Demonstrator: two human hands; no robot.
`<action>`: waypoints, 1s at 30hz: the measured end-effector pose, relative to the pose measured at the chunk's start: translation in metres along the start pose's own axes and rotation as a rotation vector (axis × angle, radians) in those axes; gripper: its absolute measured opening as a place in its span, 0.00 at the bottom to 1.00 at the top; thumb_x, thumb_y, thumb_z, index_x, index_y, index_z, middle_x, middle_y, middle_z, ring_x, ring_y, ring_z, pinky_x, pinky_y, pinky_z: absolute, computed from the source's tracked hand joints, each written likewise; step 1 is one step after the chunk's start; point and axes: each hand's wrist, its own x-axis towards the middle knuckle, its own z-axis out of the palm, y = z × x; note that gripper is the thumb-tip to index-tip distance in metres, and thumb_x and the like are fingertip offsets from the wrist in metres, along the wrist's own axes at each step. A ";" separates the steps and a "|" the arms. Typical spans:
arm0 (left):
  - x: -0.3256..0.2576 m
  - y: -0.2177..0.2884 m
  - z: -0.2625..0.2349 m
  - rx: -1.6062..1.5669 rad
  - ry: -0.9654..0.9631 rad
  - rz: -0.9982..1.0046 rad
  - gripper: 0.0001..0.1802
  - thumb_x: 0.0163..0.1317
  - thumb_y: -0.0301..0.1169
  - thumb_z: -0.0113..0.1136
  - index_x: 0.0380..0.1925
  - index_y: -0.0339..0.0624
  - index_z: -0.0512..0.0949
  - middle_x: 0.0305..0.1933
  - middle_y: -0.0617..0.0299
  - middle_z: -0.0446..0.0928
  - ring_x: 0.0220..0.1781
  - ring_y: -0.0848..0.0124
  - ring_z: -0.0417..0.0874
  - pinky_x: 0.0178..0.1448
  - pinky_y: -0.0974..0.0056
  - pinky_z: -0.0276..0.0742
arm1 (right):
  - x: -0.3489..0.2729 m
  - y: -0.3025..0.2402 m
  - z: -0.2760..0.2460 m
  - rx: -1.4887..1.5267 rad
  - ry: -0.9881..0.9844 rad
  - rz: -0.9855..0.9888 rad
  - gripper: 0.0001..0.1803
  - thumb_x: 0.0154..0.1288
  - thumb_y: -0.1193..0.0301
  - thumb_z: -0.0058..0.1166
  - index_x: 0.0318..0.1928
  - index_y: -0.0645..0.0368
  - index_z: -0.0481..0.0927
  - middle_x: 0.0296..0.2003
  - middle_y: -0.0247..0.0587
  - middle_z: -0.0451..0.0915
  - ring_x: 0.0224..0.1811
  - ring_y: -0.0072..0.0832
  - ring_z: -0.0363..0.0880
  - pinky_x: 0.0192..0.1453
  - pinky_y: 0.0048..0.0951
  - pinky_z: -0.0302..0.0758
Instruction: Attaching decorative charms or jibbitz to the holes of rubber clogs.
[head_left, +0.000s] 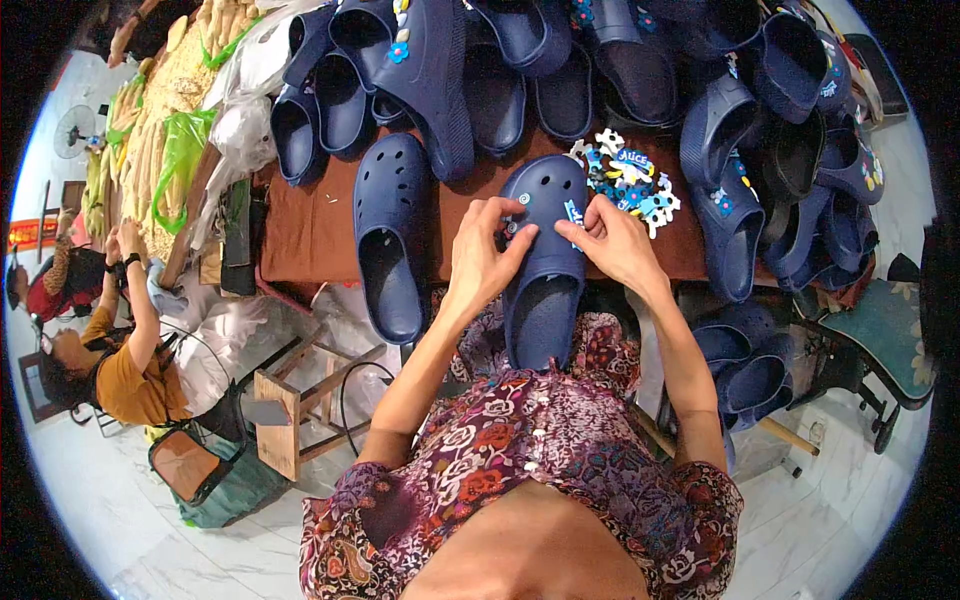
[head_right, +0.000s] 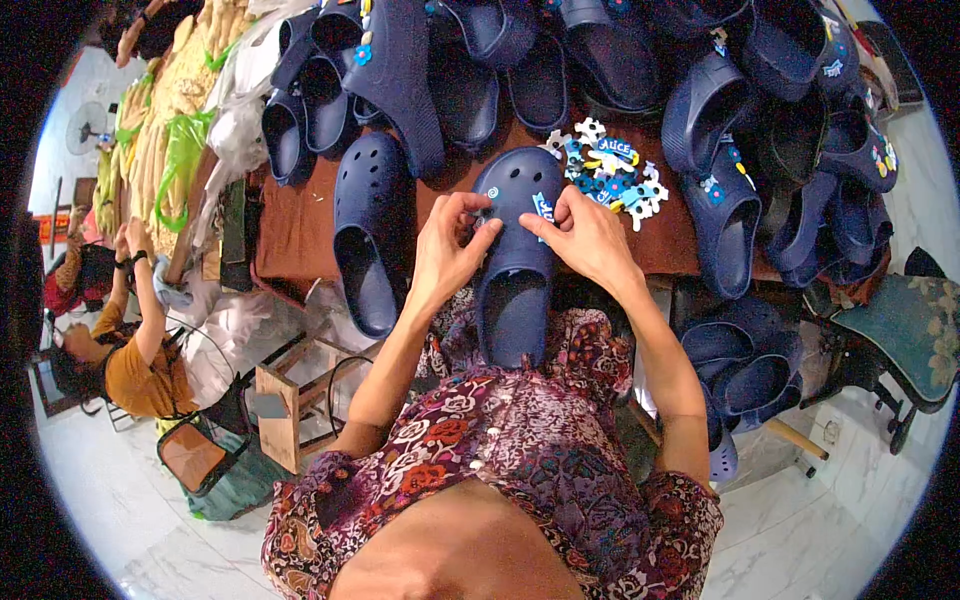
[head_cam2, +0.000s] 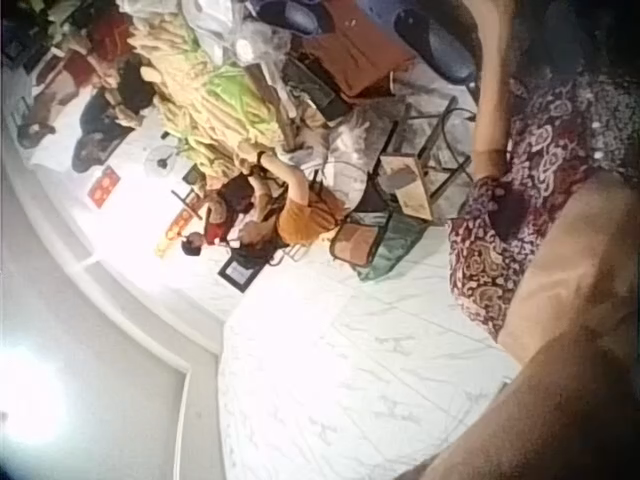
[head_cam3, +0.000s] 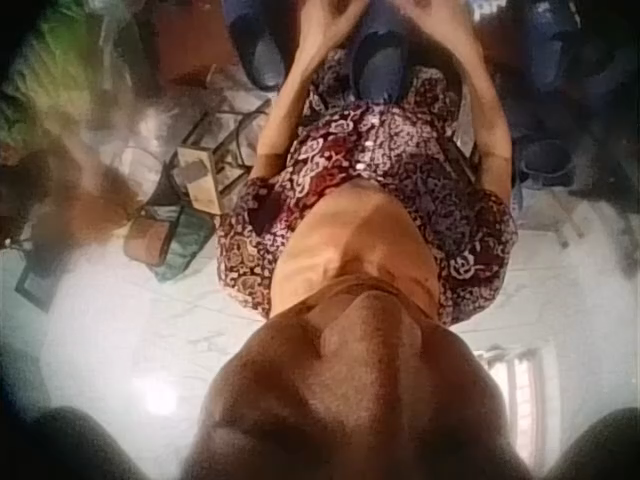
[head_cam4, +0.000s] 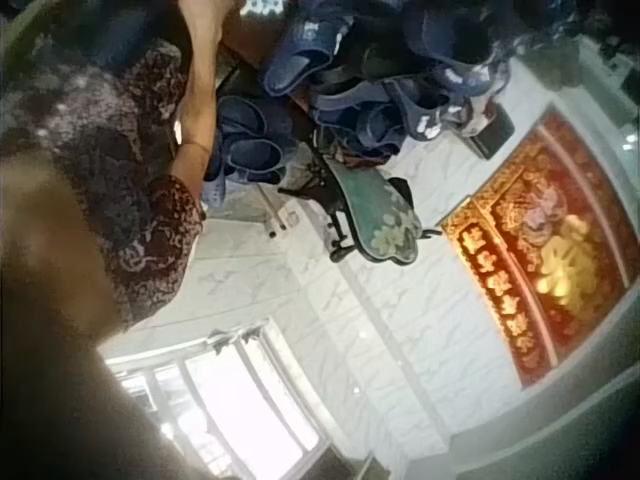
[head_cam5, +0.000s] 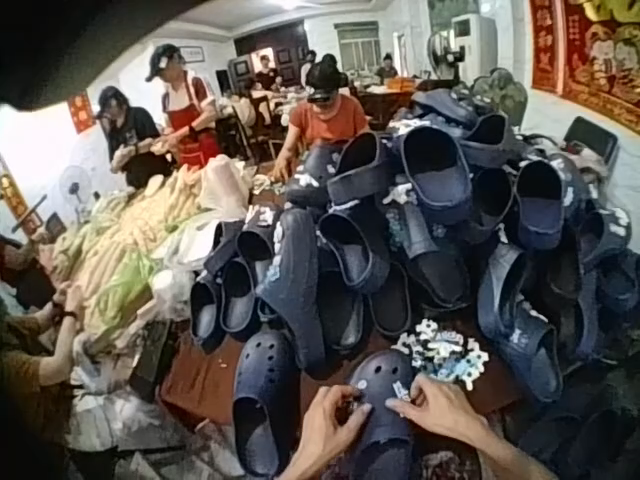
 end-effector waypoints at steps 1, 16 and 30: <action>-0.001 -0.001 0.001 0.044 -0.028 0.051 0.18 0.58 0.35 0.70 0.46 0.40 0.79 0.41 0.55 0.77 0.40 0.66 0.79 0.44 0.62 0.77 | 0.001 0.000 -0.003 -0.037 -0.020 0.008 0.29 0.61 0.44 0.63 0.30 0.61 0.75 0.23 0.44 0.80 0.28 0.39 0.81 0.34 0.40 0.75; 0.000 -0.015 0.004 0.187 -0.049 -0.085 0.26 0.62 0.51 0.66 0.35 0.38 0.71 0.25 0.48 0.77 0.28 0.52 0.82 0.35 0.52 0.76 | -0.001 -0.001 -0.002 -0.322 -0.054 -0.203 0.21 0.78 0.59 0.38 0.39 0.66 0.73 0.30 0.62 0.80 0.36 0.59 0.81 0.43 0.56 0.75; 0.010 -0.016 -0.007 0.270 -0.179 -0.152 0.27 0.65 0.53 0.60 0.30 0.36 0.73 0.25 0.43 0.80 0.30 0.46 0.85 0.37 0.48 0.77 | 0.012 0.044 -0.025 -0.424 0.374 0.005 0.16 0.78 0.60 0.43 0.40 0.61 0.72 0.35 0.57 0.82 0.37 0.57 0.81 0.39 0.56 0.75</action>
